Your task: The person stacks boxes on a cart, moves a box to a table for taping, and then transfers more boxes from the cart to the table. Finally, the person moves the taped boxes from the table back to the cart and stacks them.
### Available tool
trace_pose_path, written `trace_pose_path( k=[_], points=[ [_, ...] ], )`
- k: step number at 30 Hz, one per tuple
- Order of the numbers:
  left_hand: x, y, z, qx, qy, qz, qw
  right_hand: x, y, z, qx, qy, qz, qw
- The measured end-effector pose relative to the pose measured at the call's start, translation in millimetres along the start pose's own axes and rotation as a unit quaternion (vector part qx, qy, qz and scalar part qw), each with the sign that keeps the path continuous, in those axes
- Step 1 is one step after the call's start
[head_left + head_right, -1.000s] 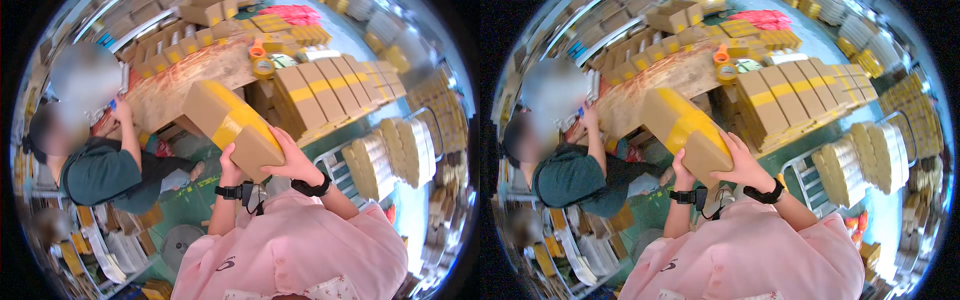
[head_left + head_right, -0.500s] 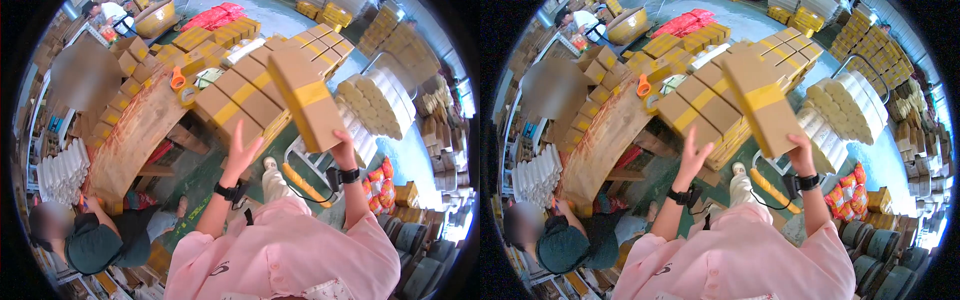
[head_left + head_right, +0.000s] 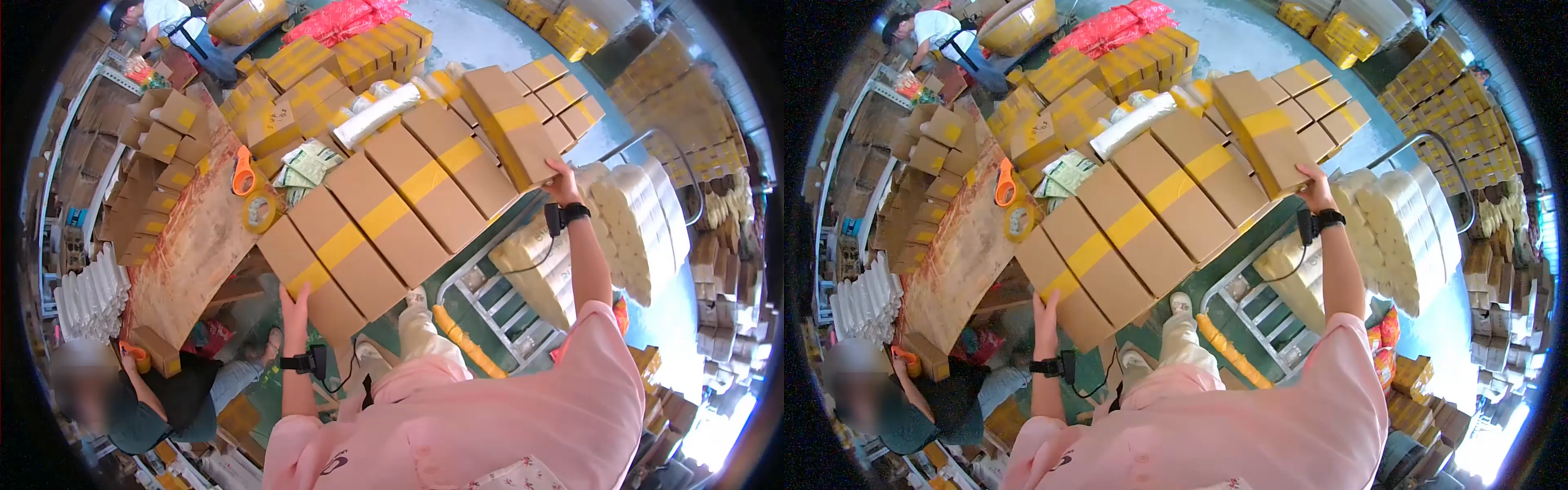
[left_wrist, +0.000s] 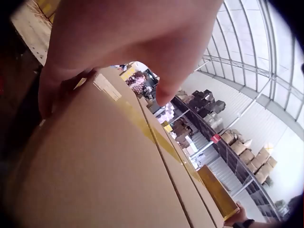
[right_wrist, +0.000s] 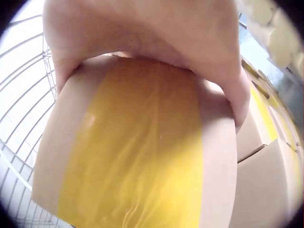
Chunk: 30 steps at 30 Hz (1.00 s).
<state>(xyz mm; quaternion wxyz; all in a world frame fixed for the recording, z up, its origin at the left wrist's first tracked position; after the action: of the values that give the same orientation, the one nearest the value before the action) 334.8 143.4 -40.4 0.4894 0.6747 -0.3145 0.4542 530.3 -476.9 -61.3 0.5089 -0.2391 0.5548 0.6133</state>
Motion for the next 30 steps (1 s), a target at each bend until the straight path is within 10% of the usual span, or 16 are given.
trace_pose_path(
  k=[12,15,19,25,30],
  points=[
    [-17,-14,6,0.081,-0.088,-0.045,0.992,12,-38,11,-0.152,0.242,0.109,0.952],
    [-20,-16,4,0.087,-0.100,-0.046,0.990,-13,-42,18,-0.157,0.420,0.153,0.880],
    [-25,-18,-1,0.086,-0.110,-0.055,0.989,-74,-64,86,-0.245,0.778,-0.099,0.570],
    [-30,-21,-4,0.096,-0.089,-0.007,0.991,-99,-101,263,-0.291,0.710,-0.378,0.518],
    [-29,-19,-4,0.129,-0.105,-0.027,0.986,-26,-127,301,-0.296,0.821,-0.118,0.474]
  ],
)
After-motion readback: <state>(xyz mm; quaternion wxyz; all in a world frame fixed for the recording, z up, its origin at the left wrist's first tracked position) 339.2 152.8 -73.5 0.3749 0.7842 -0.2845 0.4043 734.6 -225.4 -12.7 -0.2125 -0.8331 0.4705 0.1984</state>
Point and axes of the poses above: each hand's wrist, its own y-axis away from the middle knuckle, its own z-axis out of the palm, x = y × z, the point moved 8 cm from there along -y, towards the middle knuckle, and after that the axes turned 1 degree about -x, right-handed, at the moved point
